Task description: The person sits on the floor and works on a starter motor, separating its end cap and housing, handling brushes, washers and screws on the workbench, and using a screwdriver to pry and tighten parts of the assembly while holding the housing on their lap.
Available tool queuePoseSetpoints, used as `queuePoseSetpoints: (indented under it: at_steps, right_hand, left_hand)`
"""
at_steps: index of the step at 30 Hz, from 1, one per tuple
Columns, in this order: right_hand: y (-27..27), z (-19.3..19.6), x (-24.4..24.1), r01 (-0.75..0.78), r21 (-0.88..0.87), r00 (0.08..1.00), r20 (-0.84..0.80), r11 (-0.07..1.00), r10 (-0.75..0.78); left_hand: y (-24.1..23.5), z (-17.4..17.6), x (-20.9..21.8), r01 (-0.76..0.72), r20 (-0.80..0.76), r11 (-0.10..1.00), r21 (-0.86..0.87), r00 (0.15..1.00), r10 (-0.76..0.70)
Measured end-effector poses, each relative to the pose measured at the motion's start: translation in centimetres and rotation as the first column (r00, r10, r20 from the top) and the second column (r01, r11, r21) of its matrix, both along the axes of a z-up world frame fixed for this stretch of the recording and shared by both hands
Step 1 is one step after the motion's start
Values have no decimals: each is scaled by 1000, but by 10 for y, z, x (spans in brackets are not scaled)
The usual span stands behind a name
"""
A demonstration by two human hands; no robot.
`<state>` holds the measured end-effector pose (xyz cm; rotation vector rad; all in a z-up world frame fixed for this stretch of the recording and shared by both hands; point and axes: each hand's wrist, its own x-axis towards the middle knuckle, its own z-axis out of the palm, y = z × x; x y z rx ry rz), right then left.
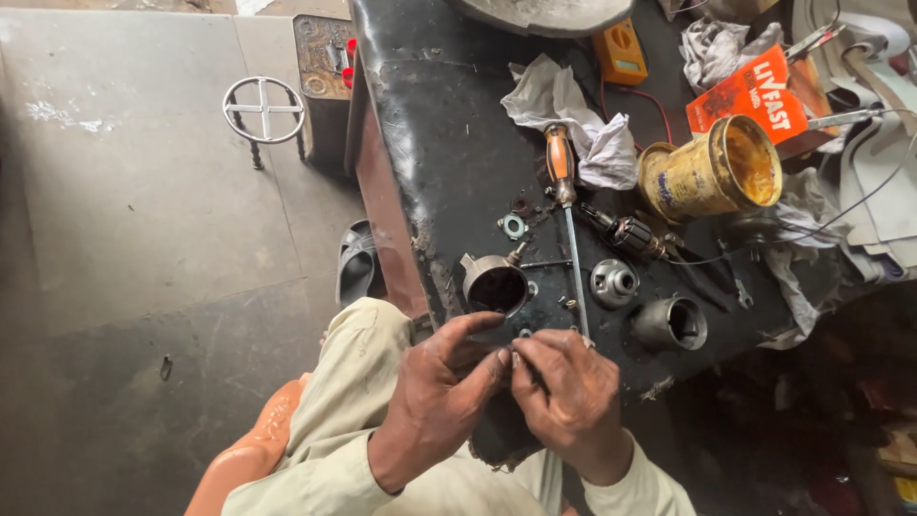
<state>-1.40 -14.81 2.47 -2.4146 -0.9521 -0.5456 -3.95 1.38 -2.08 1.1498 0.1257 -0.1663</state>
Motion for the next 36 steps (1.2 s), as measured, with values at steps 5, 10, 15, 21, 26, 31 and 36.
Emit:
queuePoseSetpoints:
  at_steps: [5, 10, 15, 21, 26, 31, 36]
  right_hand:
    - [-5, 15, 30, -107, -275, 983, 116, 956, 143]
    - [10, 36, 58, -115, -341, 993, -22, 933, 115]
    - [21, 49, 73, -218, -519, 976, -124, 826, 180]
    - [34, 59, 79, -245, -755, 966, -134, 609, 223]
    - [44, 66, 83, -278, -826, 934, -113, 491, 339]
    - [47, 66, 89, -277, -903, 907, -134, 328, 399]
    - [39, 60, 101, -367, -823, 902, -202, 432, 382]
  left_hand:
    - [16, -10, 11, -345, 407, 770, 536, 905, 122]
    - [31, -22, 48, -409, 626, 650, 641, 769, -134]
    - [31, -33, 64, -393, 632, 650, 651, 754, -178]
    - [38, -32, 72, -375, 641, 674, 636, 743, -192]
    - [40, -41, 80, -394, 671, 666, 634, 708, -220]
    - [51, -40, 96, -305, 664, 682, 665, 660, -351]
    - [57, -40, 107, -286, 683, 703, 651, 625, -378]
